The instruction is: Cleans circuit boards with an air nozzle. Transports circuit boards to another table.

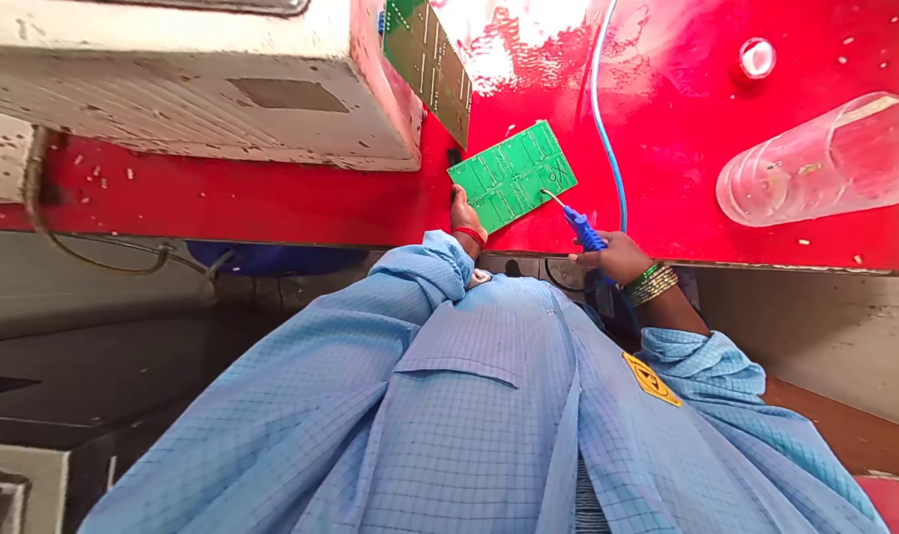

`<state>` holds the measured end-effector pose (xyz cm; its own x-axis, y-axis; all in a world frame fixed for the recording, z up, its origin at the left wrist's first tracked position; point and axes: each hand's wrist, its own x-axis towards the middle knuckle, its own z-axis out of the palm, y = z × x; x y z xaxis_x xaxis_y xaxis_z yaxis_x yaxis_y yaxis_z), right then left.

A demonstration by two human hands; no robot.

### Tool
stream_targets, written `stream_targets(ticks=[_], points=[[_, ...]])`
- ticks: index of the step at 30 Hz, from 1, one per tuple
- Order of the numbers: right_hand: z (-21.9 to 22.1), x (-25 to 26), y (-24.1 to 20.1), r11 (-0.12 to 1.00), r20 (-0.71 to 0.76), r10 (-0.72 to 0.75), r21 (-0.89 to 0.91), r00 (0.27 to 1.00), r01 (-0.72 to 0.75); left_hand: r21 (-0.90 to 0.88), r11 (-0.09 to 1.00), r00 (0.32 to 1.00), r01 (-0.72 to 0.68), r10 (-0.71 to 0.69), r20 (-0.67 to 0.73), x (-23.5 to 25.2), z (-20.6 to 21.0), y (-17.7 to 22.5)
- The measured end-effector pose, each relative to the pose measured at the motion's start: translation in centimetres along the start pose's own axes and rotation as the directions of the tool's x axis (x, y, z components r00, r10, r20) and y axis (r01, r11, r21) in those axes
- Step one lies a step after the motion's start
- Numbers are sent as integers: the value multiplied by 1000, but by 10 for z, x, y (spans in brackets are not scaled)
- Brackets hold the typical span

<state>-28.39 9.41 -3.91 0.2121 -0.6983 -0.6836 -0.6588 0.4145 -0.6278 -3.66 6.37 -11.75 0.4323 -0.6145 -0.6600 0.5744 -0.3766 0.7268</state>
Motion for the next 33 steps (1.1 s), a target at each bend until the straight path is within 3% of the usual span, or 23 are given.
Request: stream_targets(ticks=[11,20,23,29,33], points=[[12,1,-42,995,68,-89,-33,994,91,-21,1000,1000,13,-13,0,4,-1,-1],[20,-22,-25,985,362,-149,-24,920,169,-66,998,997,6,-1,71,6,-2,0],[18,-15,-18,990,296,-111,-53,949,133,-39,999,997,16,-13,77,2,-1,2],[-11,-11,2,1000,-1,-11,-19,1000,11,26,999,997,31,-33,75,3,-2,0],[-24,-25,-2,998,-136,-46,34,990,51,97,995,997,-40,33,72,-9,9,13]])
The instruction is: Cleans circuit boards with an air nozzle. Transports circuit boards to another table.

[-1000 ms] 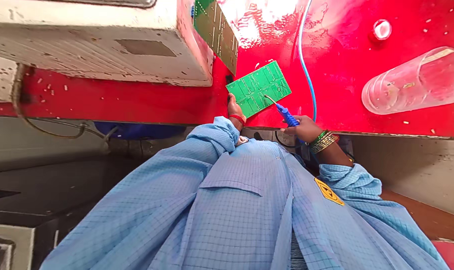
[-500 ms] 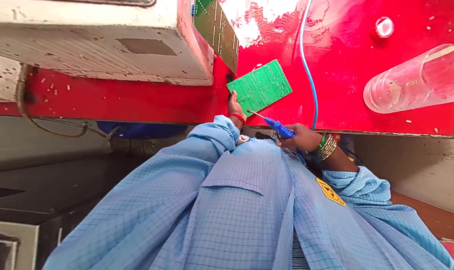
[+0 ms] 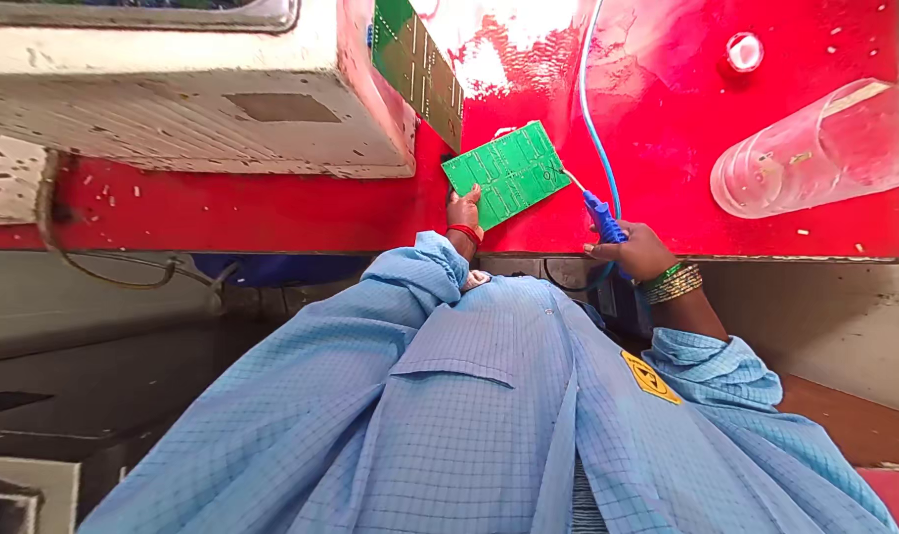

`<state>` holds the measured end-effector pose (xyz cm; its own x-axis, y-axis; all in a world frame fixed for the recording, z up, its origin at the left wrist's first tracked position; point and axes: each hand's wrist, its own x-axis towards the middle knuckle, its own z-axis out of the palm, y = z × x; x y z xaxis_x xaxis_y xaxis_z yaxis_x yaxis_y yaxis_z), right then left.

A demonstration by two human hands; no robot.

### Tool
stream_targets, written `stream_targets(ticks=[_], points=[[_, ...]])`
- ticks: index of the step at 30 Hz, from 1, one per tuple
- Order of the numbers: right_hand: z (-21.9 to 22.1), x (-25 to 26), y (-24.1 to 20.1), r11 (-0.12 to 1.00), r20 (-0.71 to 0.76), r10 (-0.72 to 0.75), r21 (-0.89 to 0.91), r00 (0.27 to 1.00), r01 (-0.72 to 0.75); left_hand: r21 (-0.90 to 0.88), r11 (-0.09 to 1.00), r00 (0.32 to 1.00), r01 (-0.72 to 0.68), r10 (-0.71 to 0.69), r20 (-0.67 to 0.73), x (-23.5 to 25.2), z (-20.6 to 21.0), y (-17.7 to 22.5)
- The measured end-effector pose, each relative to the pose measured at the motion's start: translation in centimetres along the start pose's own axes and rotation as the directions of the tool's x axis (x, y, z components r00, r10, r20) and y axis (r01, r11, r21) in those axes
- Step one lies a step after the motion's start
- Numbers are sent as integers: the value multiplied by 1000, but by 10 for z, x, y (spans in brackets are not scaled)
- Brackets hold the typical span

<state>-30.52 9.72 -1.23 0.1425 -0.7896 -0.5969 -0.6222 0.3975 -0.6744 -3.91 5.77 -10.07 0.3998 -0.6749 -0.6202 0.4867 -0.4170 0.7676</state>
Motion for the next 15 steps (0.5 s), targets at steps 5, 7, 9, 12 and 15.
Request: stream_targets(ticks=[5,7,9,12,15], points=[[-23,-30,-4,979,-185,-169,82,968,186,252,851,880,-460,399,260,-8,21,46],[-34,-42,-4,968,-248,-195,108,949,227,353,559,660,-751,610,438,-8,27,63],[-43,-49,-1,958,-294,-214,125,931,259,434,177,444,-884,614,653,-18,31,82],[-48,-54,7,952,-316,-200,159,928,260,328,-243,198,-913,437,877,-19,34,87],[-43,-53,17,966,-263,-140,174,955,190,180,-395,68,-901,281,957,-7,25,74]])
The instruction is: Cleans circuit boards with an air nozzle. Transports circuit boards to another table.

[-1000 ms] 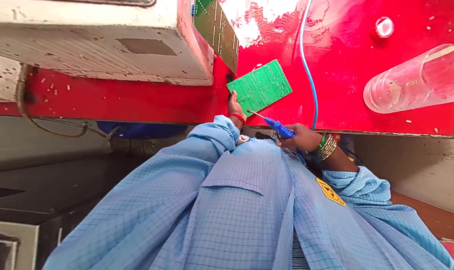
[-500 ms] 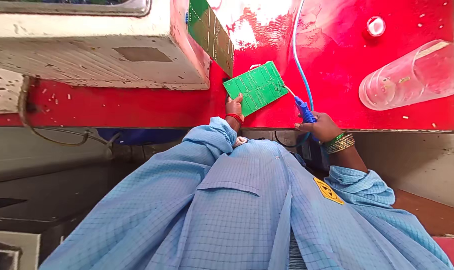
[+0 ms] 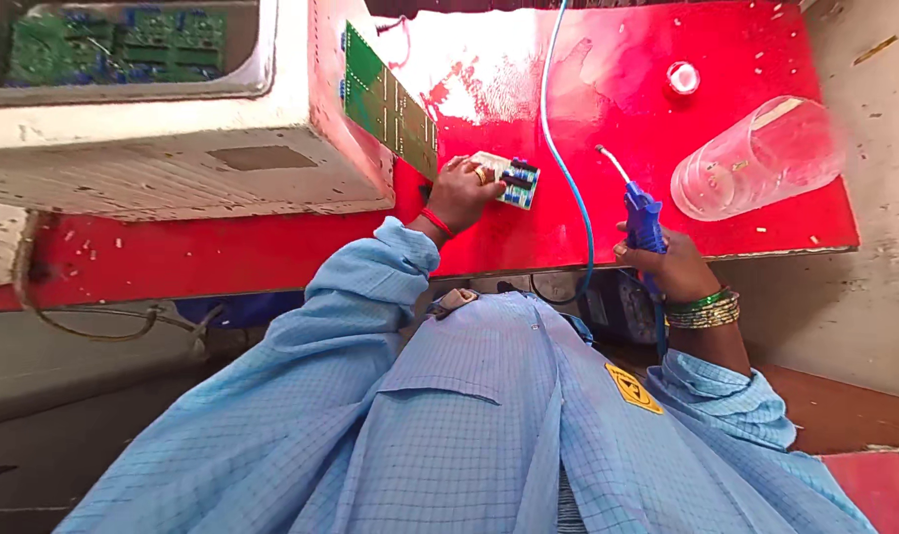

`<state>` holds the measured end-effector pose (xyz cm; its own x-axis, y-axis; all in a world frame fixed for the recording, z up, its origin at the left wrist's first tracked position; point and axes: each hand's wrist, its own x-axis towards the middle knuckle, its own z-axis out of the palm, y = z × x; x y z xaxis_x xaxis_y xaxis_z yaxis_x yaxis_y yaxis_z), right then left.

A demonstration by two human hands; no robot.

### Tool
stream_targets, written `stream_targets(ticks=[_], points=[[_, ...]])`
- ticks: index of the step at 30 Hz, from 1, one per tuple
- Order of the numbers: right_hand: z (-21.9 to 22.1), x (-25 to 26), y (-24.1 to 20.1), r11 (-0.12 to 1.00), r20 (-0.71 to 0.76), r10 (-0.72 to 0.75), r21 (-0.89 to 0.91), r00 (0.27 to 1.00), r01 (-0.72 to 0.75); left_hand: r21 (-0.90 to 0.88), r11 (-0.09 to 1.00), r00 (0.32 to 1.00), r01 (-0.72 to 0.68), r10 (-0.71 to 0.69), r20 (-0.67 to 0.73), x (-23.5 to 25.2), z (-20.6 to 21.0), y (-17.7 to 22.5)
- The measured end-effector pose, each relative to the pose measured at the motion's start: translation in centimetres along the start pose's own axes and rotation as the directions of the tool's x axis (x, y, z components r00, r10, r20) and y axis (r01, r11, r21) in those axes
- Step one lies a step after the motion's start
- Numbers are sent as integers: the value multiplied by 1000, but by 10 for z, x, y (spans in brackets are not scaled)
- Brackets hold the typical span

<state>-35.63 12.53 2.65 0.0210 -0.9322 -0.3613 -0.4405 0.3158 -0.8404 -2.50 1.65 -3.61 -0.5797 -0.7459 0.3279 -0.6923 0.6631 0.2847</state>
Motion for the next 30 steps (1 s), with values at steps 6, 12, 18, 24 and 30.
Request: stream_targets(ticks=[6,12,18,24,30], points=[[27,3,19,994,138,113,-9,984,-113,106,993,942,54,-16,-334,-36,32,-5],[49,13,13,987,216,161,-10,963,-163,-393,725,645,565,-686,-337,-44,45,16],[59,26,10,990,224,137,-21,965,-136,-910,265,518,319,-853,-67,-48,59,24],[58,36,15,988,190,150,14,970,-155,-978,-173,451,120,-868,209,-45,41,40],[61,34,12,982,194,179,20,964,-187,-929,-351,279,120,-886,371,-32,27,36]])
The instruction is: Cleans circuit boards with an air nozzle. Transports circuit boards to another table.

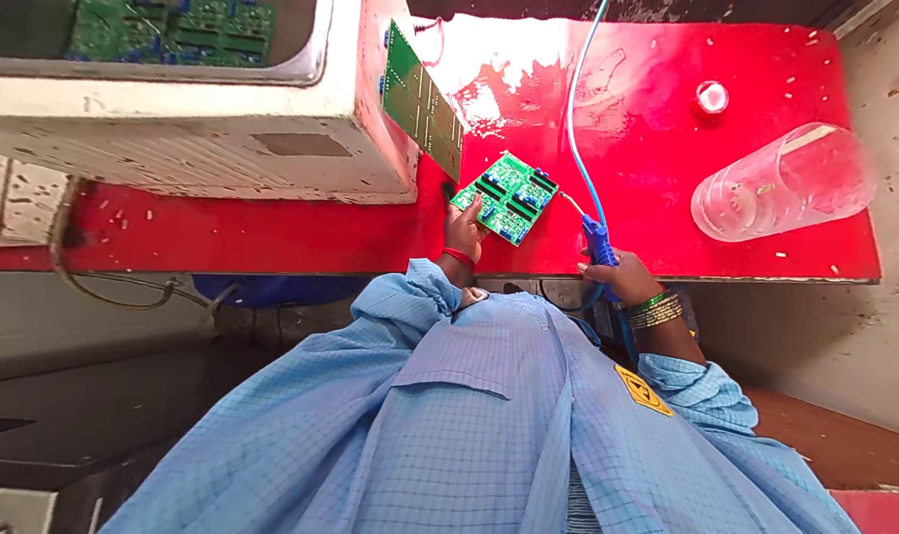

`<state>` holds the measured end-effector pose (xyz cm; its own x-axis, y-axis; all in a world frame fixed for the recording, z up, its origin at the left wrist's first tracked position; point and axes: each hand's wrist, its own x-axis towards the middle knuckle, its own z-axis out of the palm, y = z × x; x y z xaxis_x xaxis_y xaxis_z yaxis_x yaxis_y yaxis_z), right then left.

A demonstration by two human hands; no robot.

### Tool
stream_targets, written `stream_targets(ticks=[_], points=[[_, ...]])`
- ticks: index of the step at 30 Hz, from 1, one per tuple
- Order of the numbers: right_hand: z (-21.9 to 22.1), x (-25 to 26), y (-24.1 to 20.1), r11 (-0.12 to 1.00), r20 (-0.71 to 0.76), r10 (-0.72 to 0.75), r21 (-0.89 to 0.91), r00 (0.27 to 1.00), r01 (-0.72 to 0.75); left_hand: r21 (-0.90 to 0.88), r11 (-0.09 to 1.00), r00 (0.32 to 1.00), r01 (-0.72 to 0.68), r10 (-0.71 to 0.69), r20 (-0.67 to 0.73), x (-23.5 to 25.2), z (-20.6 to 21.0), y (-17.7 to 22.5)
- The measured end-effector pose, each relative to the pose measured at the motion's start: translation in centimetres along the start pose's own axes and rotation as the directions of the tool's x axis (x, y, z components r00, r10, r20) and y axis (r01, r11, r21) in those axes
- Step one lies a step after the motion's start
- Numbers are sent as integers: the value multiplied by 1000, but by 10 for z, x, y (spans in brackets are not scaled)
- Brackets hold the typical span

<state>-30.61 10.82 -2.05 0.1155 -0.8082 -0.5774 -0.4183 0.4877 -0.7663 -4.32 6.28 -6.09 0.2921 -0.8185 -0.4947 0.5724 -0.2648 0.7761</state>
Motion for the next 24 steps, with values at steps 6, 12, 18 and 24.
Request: stream_targets(ticks=[6,12,18,24], points=[[1,1,3,1000,4,20,-2,1000,-20,-6,993,992,117,-117,-43,4,-6,1],[2,-5,5,999,37,28,-26,999,-27,-46,986,986,161,-162,-33,4,-9,4],[8,-1,-1,999,65,22,-39,998,-19,-46,982,982,186,-187,-37,8,-16,1],[16,-2,-6,997,105,13,-71,994,-6,-32,975,973,218,-220,-64,11,-19,-2]])
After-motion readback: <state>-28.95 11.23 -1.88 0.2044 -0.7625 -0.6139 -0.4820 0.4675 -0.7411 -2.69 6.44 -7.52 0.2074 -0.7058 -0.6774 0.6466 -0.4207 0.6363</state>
